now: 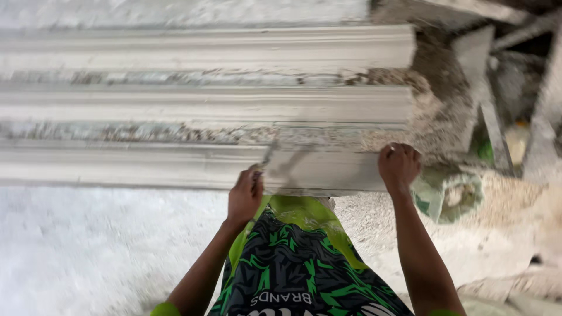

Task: The person scrapes residue out of the grooves of decorative plaster cornice moldings laid on a work surface, using a small handheld scraper. They work along the lengths of the moldings, reposition pieces, and continue scraping different sections and grooves.

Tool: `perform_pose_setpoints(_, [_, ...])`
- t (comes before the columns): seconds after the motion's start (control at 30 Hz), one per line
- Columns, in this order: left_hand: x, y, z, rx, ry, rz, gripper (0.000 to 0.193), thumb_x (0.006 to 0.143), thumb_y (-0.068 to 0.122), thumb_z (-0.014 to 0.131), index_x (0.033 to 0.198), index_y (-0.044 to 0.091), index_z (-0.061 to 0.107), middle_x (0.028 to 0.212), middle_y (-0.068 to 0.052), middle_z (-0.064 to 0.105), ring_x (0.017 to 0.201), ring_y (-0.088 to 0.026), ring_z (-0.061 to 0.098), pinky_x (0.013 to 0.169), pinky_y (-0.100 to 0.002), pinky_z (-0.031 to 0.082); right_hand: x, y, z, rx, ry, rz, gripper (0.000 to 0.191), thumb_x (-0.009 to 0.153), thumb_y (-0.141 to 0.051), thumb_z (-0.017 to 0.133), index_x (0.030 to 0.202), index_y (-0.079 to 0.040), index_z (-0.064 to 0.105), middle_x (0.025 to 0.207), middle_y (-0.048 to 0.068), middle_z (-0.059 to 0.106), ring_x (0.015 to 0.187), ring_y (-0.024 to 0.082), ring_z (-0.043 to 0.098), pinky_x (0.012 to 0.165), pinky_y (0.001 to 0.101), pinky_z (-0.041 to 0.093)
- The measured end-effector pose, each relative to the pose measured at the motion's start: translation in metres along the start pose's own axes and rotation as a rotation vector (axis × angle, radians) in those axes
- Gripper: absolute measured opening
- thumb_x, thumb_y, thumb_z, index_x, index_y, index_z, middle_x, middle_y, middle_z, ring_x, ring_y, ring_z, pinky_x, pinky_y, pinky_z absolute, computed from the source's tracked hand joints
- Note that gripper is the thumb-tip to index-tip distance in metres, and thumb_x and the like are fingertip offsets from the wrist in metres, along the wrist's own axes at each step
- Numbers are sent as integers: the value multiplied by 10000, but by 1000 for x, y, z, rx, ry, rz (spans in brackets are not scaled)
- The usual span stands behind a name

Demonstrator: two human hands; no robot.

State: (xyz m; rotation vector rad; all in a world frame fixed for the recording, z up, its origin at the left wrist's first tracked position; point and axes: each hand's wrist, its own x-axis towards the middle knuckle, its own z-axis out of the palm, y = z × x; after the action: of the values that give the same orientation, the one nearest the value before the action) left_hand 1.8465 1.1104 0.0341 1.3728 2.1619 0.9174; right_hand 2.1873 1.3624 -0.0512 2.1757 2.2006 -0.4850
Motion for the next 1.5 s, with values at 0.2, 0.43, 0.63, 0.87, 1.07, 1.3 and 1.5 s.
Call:
perform_pose_setpoints(0.2, [-75,-70,-44,-473,704,-857,333,1038,138,489,1332,-17,470,772,-96,551,571,-181,509,473,-336,435,-27,-46,-7,-211,-63,-243,542,992,-497,503,1219,-62,734,1517,242,471,1477,452,254,1115,740,128])
perform_pose_setpoints(0.43, [-65,-139,-40,-1128,430,-1289,141,927,141,596,1027,43,598,703,-66,508,522,-153,466,424,-310,397,-84,-176,-4,-102,-233,-680,491,1004,-484,542,1200,-73,727,1437,191,588,1381,352,494,1160,535,377])
perform_pose_setpoints(0.63, [-71,-147,-55,-1140,209,-1212,93,925,126,611,962,42,594,625,-25,506,473,-126,471,404,-295,372,-147,-233,4,24,-221,-903,460,954,-406,611,1251,-61,678,1365,162,621,1310,354,530,1097,511,430])
perform_pose_setpoints(0.87, [-178,-187,-120,-1121,35,-922,215,974,178,601,1105,9,613,636,-45,536,468,-119,469,402,-288,381,-225,-304,41,80,-153,-1003,388,934,-304,669,1237,-62,689,1353,196,627,1290,389,535,1083,497,433])
perform_pose_setpoints(1.07, [-266,-282,-201,-950,368,-921,402,948,186,590,1311,22,534,788,-85,619,507,-143,541,429,-310,458,-314,-398,104,453,-574,-825,419,1001,-344,596,1306,-59,633,1287,163,667,1166,301,696,971,417,567])
perform_pose_setpoints(1.3, [-381,-363,-245,-1013,667,-995,293,960,179,577,1176,-18,558,869,-99,617,523,-156,565,441,-316,475,-394,-443,162,453,-1034,-331,422,982,-397,606,1281,-99,630,1225,83,702,1073,237,709,893,405,578])
perform_pose_setpoints(1.5, [-392,-387,-248,-1148,741,-1060,279,953,168,579,1153,-27,565,860,-108,610,510,-157,552,429,-315,446,-424,-484,169,451,-1018,-164,417,958,-441,633,1233,-128,660,1124,23,729,1018,192,700,825,375,543])
